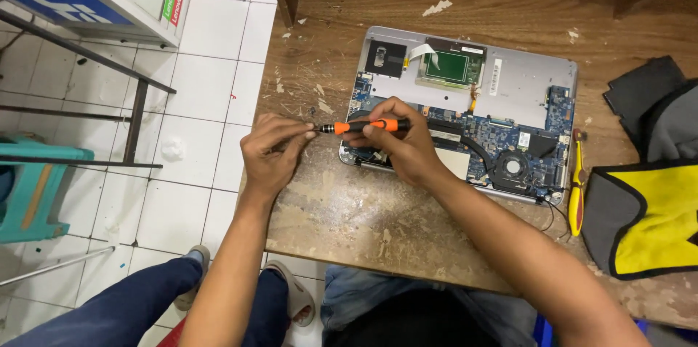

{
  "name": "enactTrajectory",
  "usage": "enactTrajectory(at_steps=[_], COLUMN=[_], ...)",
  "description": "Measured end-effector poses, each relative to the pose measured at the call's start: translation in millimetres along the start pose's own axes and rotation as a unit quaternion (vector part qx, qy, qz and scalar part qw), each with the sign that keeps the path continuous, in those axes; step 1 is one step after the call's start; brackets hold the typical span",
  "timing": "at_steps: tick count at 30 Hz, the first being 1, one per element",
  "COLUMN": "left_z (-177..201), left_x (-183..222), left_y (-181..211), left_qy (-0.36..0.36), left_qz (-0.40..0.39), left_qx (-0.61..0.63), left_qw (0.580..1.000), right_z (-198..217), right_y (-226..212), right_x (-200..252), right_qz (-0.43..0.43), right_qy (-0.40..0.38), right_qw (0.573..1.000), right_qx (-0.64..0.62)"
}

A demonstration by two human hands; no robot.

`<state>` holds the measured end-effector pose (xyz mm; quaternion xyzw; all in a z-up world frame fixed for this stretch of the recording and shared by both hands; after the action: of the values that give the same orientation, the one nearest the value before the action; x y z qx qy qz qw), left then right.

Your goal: Servicing and repairing the cooling fan and internal components of a laptop using a screwdriver.

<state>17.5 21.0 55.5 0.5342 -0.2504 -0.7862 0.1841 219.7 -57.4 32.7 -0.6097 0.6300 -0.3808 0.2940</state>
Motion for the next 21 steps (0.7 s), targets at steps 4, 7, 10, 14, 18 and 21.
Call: enactTrajectory(at_steps=[4, 7, 10, 14, 18, 21], left_z=[-2, -4, -8, -16, -27, -40], left_x=[-7, -11, -10, -10, 1, 5], left_y=[8, 16, 17, 23, 22, 29], left_qy=[-0.013, -0.022, -0.028, -0.061, -0.109, -0.124], left_qz=[-0.007, -0.006, -0.007, -0.040, -0.105, -0.165], left_qx=[-0.007, -0.019, -0.034, -0.065, -0.109, -0.130], left_qw=[1.000, 1.000, 0.999, 0.995, 0.983, 0.970], right_z=[5, 8, 8, 17, 35, 62], right_y=[4, 6, 2, -16, -61, -97], right_x=[-2, 0, 5, 15, 39, 59], right_qz=[0.008, 0.000, 0.010, 0.010, 0.038, 0.058], right_qy=[0.008, 0.011, 0.014, 0.035, 0.044, 0.053], right_qw=[1.000, 1.000, 1.000, 0.999, 0.995, 0.986], right_qx=[0.005, -0.002, 0.001, -0.004, 0.082, 0.148])
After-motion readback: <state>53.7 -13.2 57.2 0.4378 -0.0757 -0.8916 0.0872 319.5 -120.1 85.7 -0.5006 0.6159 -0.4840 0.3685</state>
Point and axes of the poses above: each hand's wrist, its own x-axis away from the middle knuckle, its own z-axis out of the back of the hand, y = z × x, the point moved 5 cm from there along -x, towards the middle knuckle, and after that the axes turned 12 degrees about -z, right-handed, at the moved point
